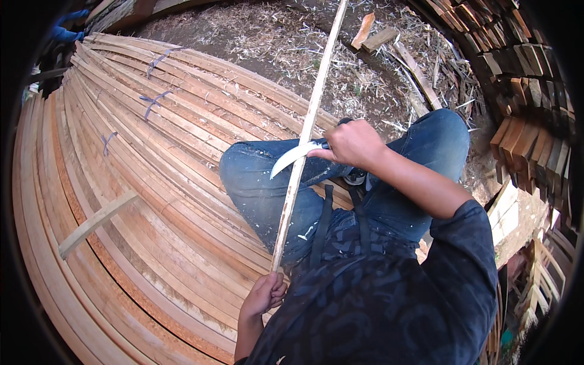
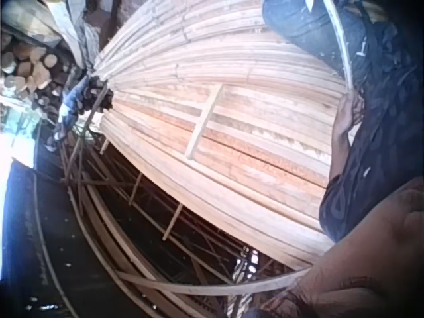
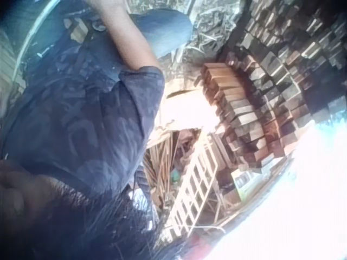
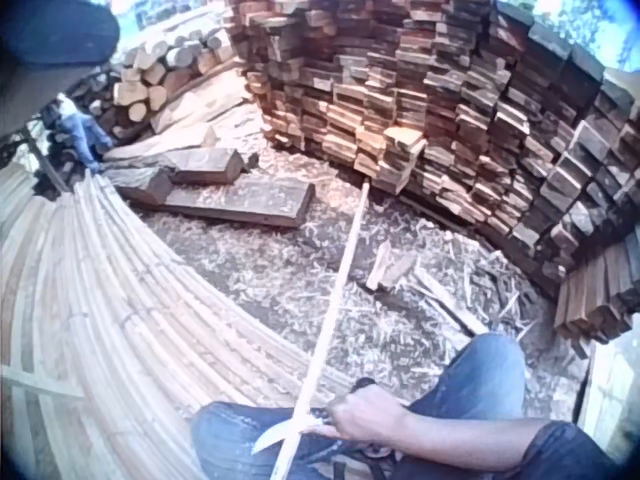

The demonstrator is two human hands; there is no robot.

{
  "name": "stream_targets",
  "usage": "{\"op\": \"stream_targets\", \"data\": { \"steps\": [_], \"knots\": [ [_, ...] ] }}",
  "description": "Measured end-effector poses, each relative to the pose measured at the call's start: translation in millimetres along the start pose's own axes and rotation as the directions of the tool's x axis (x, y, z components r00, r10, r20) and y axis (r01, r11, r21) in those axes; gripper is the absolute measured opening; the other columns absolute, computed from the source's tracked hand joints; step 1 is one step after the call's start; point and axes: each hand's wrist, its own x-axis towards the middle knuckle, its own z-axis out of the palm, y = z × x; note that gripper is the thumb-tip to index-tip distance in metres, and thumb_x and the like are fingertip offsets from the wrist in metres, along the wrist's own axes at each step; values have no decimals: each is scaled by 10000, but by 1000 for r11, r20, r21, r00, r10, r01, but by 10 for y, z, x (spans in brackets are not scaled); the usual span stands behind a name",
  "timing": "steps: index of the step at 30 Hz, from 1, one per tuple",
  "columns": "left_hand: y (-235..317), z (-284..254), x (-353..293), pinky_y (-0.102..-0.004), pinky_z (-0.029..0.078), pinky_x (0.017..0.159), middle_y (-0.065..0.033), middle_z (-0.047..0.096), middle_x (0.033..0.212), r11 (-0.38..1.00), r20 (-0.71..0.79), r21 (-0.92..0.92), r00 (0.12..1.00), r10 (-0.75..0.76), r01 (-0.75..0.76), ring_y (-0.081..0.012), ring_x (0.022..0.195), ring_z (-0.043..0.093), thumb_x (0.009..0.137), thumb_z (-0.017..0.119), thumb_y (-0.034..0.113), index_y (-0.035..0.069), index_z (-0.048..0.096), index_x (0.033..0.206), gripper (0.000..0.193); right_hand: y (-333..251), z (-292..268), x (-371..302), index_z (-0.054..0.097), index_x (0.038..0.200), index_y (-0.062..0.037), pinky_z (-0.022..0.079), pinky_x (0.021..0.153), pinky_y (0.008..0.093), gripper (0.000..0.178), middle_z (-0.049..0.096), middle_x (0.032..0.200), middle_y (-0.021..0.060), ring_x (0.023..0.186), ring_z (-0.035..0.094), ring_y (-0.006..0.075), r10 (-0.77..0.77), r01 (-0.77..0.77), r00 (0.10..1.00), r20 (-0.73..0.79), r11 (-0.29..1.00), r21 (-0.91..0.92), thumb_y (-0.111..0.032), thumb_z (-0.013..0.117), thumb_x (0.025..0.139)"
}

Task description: The person sits on the ground and uses a knife to shave thin strips from a long, thin piece of wood held against their leg. They repeatedly scrape the blade along the wood to remove shavings.

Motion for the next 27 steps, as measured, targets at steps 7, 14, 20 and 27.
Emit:
{"op": "stream_targets", "data": {
  "steps": [7,14,20,27],
  "knots": [
    [2,-88,-30,-204,175,368,39,273,577,997,-23,-70,1000,-19,18,-51,424,194,1010,319,453,140,322,689,448,325,139,74,618,538,-57,504,454,373,757,576,495,124,455,612,273,195,-196,980,-37,980,-33,-728,414,823],
    [15,2,-27,-213,177,381,42,274,585,1000,-36,3,999,13,-13,-48,434,199,1010,311,459,142,326,686,453,1077,-37,283,617,525,-32,503,437,372,822,577,496,142,470,623,285,430,-452,890,-155,878,-157,-730,333,853],
    [-56,0,29,-214,185,388,48,265,581,999,-35,-34,999,9,-10,-51,434,202,1012,322,446,142,322,683,448,185,87,129,661,591,-61,519,478,403,791,594,520,145,496,634,295,101,-100,995,6,994,-49,-737,340,848],
    [-23,-1,12,-217,183,382,50,256,569,998,-9,38,999,53,-52,-51,434,209,1016,323,430,136,313,674,451,615,119,184,633,544,-44,508,453,398,798,576,498,140,462,614,307,273,-278,959,-73,959,-52,-730,358,845]
  ]
}}
